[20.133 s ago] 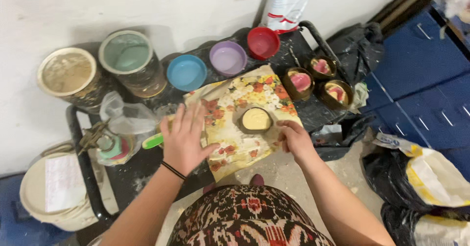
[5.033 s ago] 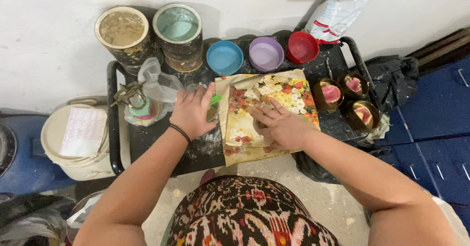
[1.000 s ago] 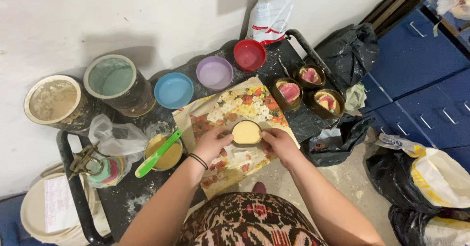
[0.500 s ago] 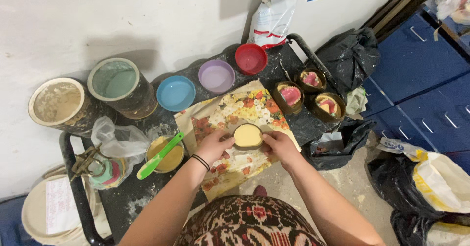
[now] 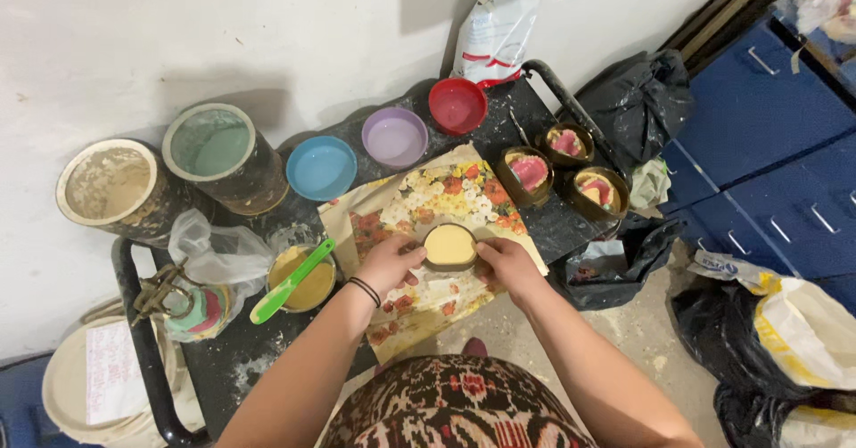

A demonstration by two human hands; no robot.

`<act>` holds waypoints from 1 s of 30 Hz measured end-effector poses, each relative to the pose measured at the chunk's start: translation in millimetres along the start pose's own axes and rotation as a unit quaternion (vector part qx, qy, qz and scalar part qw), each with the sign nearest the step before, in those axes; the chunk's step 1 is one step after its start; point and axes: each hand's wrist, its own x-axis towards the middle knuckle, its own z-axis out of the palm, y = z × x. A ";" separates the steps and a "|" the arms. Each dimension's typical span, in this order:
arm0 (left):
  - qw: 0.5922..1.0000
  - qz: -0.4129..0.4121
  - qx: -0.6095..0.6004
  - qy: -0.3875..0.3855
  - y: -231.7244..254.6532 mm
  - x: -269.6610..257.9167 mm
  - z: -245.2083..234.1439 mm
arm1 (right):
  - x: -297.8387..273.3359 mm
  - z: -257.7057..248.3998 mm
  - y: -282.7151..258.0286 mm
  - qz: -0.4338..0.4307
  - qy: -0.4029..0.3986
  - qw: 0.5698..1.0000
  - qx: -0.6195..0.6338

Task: The person scoops a yellow powder from a container into a small bowl using a green spatula, then adds water from a purple bowl and mixes the contents. The person repeatedly scoops more powder and mixes it into the bowl.

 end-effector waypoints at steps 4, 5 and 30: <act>1.000 -0.002 -0.011 0.006 13.7 -14.0 -0.1 | -1.1 -1.4 -2.4 -0.006 -0.001 1.000 0.009; 1.000 -0.004 -0.007 0.005 8.8 -10.4 1.7 | 5.5 -1.8 7.2 -0.006 -0.004 1.000 0.001; 1.000 -0.008 -0.011 -0.016 5.4 -8.3 -0.4 | 8.2 -0.3 4.8 -0.014 -0.022 1.000 0.003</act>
